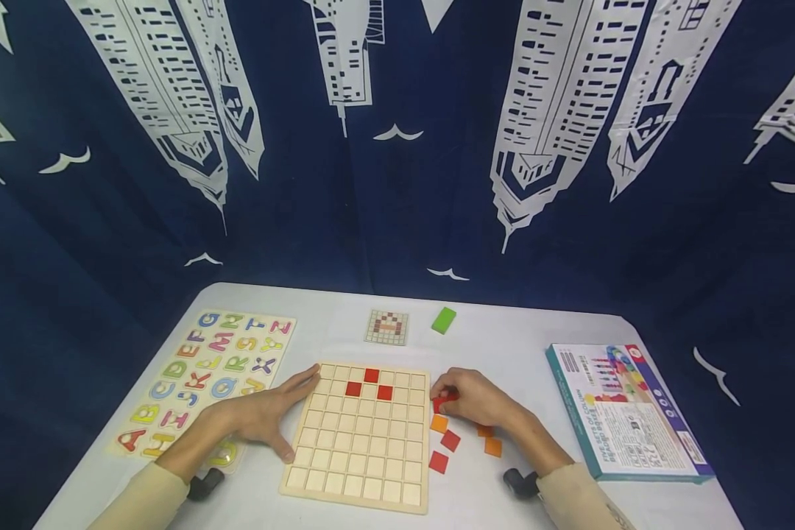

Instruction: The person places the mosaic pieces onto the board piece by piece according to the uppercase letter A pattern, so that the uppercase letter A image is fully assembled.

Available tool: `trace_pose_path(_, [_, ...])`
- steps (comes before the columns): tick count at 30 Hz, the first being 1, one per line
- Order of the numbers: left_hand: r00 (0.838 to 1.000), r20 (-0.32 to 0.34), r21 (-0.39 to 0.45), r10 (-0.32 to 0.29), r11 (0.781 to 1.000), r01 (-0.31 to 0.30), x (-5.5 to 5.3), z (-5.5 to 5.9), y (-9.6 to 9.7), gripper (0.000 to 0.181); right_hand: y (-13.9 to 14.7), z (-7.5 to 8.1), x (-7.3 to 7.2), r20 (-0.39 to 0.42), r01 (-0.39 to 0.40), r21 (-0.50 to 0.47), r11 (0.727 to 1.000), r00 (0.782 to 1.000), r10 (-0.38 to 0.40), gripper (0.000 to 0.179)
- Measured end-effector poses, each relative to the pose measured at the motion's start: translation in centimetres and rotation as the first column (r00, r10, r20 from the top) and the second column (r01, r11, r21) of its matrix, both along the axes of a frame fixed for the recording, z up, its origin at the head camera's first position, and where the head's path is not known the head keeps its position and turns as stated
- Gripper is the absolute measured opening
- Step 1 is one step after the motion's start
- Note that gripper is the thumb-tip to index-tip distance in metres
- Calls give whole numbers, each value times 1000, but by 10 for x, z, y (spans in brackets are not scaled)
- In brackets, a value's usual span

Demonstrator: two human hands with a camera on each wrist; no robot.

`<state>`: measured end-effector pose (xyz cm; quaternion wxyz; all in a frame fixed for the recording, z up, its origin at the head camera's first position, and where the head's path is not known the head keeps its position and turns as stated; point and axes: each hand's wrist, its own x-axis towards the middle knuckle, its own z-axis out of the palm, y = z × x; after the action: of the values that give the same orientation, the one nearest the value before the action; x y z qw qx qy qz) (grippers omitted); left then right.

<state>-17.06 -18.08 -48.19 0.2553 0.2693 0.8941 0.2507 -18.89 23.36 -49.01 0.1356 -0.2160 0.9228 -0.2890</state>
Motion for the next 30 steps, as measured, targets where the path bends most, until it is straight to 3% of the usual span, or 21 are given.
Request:
trace_pose_path(14, [1000, -5, -1, -2, 1000, 2, 0, -1, 0, 138, -1, 3, 1, 7, 10, -113, 994, 1000, -9, 16])
trace_pose_path(24, [1000, -2, 3, -8, 1000, 8, 1, 1, -1, 137, -3, 6, 1, 104, 80, -186, 979, 993, -61, 15])
trace_pose_path(30, [1000, 1, 2, 0, 1000, 0, 1, 0, -2, 137, -8, 6, 3, 118, 98, -197, 975, 990, -76, 15])
